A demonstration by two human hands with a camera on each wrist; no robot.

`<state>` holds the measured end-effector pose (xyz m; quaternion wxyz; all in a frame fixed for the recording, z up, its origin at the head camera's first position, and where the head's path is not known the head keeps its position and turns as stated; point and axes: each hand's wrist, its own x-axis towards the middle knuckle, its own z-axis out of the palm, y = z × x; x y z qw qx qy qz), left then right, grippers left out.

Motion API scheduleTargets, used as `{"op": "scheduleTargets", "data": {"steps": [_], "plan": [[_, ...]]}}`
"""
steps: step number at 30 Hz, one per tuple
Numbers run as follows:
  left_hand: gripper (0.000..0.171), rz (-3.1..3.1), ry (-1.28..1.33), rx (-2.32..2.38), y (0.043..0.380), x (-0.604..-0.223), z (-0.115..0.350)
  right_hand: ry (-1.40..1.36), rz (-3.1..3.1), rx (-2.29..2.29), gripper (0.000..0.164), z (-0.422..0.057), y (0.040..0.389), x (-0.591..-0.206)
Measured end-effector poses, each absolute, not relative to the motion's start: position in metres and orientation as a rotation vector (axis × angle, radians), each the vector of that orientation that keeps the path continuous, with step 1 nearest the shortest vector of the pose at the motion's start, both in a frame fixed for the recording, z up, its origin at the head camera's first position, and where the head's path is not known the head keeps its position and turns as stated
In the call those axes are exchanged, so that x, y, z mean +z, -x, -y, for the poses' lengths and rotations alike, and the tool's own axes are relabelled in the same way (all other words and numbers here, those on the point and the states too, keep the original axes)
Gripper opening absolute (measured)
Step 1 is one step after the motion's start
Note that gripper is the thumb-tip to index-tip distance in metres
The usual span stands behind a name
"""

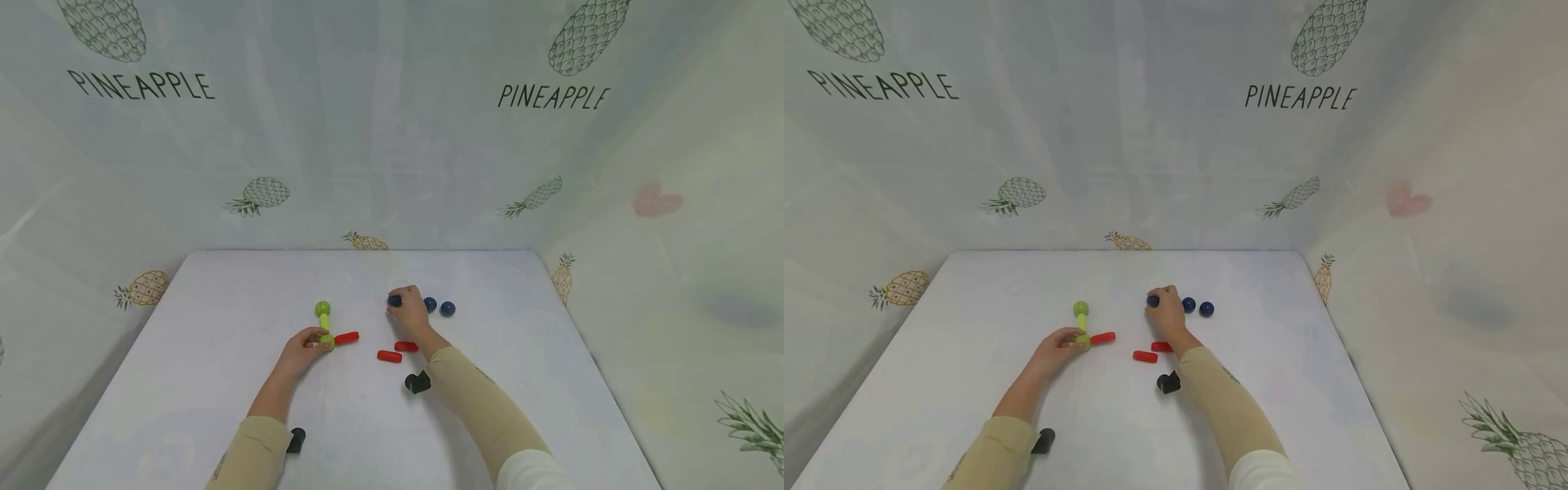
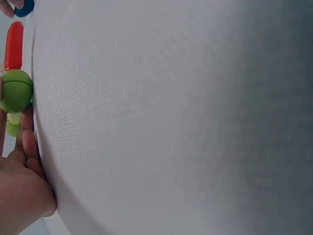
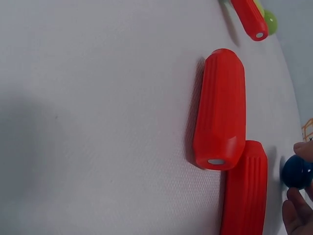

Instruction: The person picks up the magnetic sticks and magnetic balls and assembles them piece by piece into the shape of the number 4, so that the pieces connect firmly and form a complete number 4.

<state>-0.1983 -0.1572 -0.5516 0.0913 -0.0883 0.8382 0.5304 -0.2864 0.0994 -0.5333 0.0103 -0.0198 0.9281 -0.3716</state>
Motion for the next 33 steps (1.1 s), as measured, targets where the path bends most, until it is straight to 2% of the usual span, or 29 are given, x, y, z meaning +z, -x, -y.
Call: {"op": "scheduleTargets", "data": {"steps": [33], "plan": [[0.033, -2.503, 0.239, 1.583, 0.1985, -0.5522, 0.1575, 0.137, -2.804, -1.288, 0.034, -0.1035, 0.2812, -0.5363]]}}
